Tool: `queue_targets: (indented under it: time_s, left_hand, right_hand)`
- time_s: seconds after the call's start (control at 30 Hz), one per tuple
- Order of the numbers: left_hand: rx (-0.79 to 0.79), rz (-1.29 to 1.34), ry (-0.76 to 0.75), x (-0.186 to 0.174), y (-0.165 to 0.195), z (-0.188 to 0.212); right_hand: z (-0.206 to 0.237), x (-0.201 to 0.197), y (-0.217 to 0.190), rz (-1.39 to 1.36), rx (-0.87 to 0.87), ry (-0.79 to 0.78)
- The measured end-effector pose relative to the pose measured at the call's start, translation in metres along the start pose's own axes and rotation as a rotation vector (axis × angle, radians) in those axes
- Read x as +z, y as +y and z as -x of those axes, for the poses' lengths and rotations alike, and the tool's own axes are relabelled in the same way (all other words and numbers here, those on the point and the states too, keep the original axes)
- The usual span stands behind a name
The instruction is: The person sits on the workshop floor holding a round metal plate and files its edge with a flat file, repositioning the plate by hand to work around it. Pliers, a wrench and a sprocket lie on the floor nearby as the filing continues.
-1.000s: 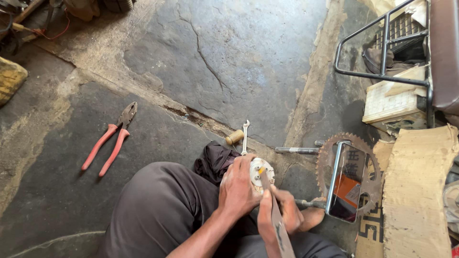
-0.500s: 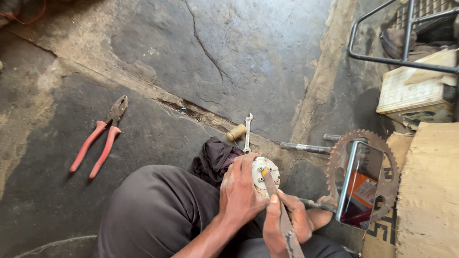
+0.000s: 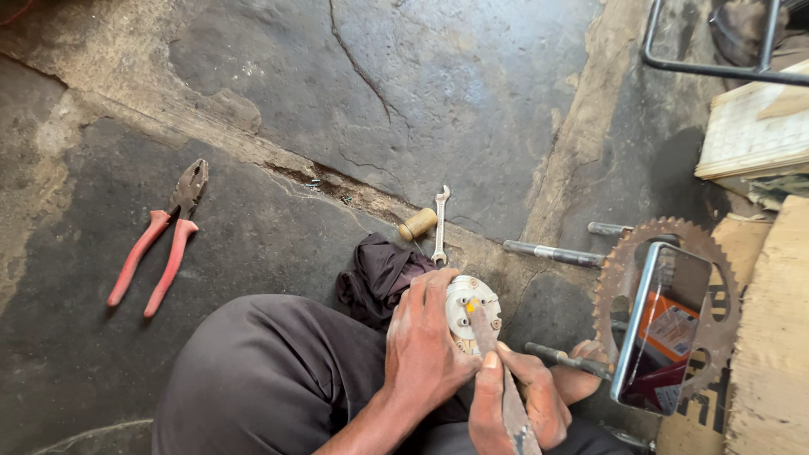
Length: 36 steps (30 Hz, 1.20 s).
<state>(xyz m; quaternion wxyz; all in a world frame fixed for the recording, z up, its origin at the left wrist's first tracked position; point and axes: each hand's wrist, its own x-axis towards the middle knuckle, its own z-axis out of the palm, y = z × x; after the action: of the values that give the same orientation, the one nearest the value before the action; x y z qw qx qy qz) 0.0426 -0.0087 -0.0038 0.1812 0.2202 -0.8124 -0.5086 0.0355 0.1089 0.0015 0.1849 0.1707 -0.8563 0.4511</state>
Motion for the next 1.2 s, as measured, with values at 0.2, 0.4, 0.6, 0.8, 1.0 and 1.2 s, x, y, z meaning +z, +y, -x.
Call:
queue_targets:
  time_s: [0.2, 0.4, 0.6, 0.8, 1.0, 1.2]
  left_hand:
    - [-0.003, -0.013, 0.043, 0.003, 0.003, 0.003]
    - [-0.034, -0.007, 0.026, 0.008, 0.000, 0.002]
    - [0.014, -0.054, -0.041, 0.005, -0.002, 0.005]
    - [-0.043, 0.022, -0.019, 0.005, 0.004, 0.001]
    - [-0.011, 0.002, 0.033, 0.006, 0.004, -0.001]
    - [-0.018, -0.005, 0.041, 0.008, 0.002, 0.000]
  right_hand:
    - [-0.004, -0.001, -0.010, 0.018, -0.027, -0.017]
    - [-0.010, -0.004, 0.020, 0.175, -0.518, -0.093]
    - [0.010, -0.013, 0.041, -0.014, -0.162, -0.321]
    - [0.015, -0.014, 0.019, 0.033, -0.004, -0.084]
    - [-0.003, -0.008, 0.003, 0.149, -0.092, -0.083]
    - [-0.001, -0.009, -0.006, 0.137, -0.103, -0.088]
